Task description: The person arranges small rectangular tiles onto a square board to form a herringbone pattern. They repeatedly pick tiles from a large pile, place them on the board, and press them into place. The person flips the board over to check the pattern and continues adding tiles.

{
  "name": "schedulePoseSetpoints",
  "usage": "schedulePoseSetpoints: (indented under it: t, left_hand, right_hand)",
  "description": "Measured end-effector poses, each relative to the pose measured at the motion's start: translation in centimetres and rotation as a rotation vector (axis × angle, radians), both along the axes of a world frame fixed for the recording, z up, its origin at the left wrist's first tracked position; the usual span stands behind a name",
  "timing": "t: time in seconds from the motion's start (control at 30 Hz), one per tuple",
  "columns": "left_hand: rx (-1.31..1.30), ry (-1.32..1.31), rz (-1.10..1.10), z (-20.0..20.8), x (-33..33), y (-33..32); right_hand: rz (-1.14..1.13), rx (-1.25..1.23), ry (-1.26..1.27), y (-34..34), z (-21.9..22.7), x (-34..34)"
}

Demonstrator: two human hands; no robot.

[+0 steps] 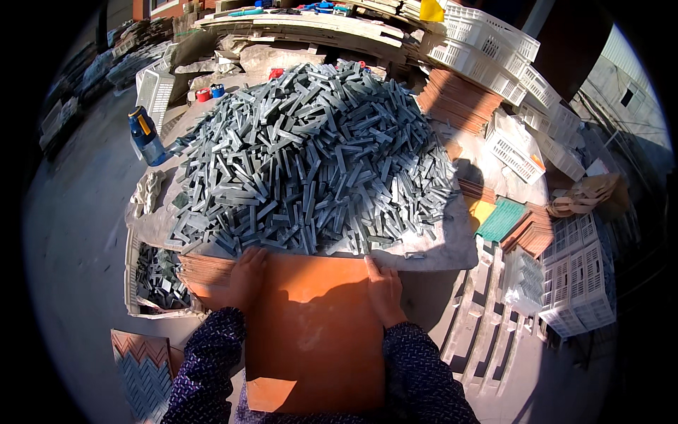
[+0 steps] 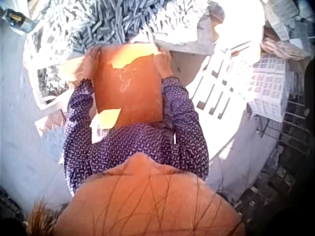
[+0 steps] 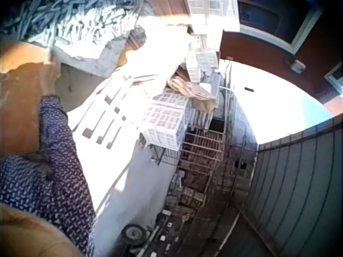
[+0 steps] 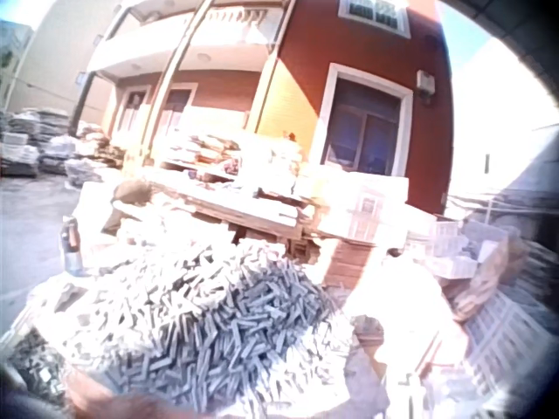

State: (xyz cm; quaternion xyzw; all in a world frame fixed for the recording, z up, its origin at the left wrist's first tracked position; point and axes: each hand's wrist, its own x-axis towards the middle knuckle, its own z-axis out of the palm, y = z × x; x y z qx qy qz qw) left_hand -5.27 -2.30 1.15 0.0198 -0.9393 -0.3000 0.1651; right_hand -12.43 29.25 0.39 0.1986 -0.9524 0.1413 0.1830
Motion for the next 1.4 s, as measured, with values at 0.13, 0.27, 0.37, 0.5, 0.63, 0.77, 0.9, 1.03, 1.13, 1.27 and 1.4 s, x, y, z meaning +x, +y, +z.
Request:
schedulePoseSetpoints:
  t: [0.13, 0.27, 0.37, 0.5, 0.63, 0.77, 0.9, 1.03, 1.13, 1.27, 1.4]
  left_hand:
    - [-0.034, 0.002, 0.013, 0.6, 0.3, 0.1]
    - [-0.054, -0.008, 0.018, 1.7, 0.6, 1.1]
    - [-0.106, -0.02, 0.093, -0.1, 1.7, 1.3]
    - [-0.123, 0.006, 0.073, -0.9, 2.3, 1.3]
    - [-0.159, -0.008, 0.073, -1.0, 2.3, 1.4]
    - [-0.154, -0.026, 0.059, -1.3, 2.9, 0.8]
    - [-0.177, 0.024, 0.059, -1.1, 2.0, 1.1]
    - [-0.11, 0.038, 0.236, -2.1, 3.6, 1.8]
    - [0.253, -0.142, 0.334, -2.6, 5.9, 1.5]
    - [1.028, -0.491, 0.276, -2.5, 8.6, 1.3]
    - [1.343, -0.595, 0.13, 1.1, 10.6, 2.4]
  right_hand:
    - [0.126, -0.058, 0.053, -1.0, 1.4, -0.8]
    - [0.184, -0.252, -0.038, 0.3, -1.5, -1.7]
    - [0.153, -0.235, -0.029, 0.4, -2.0, -0.5]
    - [0.175, -0.209, -0.002, 0.2, -1.0, -0.4]
    - [0.169, -0.21, -0.039, 0.4, -0.3, 0.0]
    - [0.143, -0.241, -0.126, 0.0, 0.4, 0.0]
    - [0.16, -0.252, -0.074, 0.4, 0.0, -0.4]
    - [-0.012, -0.309, 0.086, -0.3, -0.2, 2.4]
    - [-0.283, -0.721, -0.55, 1.3, -1.7, 4.4]
    - [-0.151, -1.149, -0.973, 3.7, -3.6, 7.4]
    - [-0.132, -1.244, -1.466, 6.3, -4.1, 10.0]
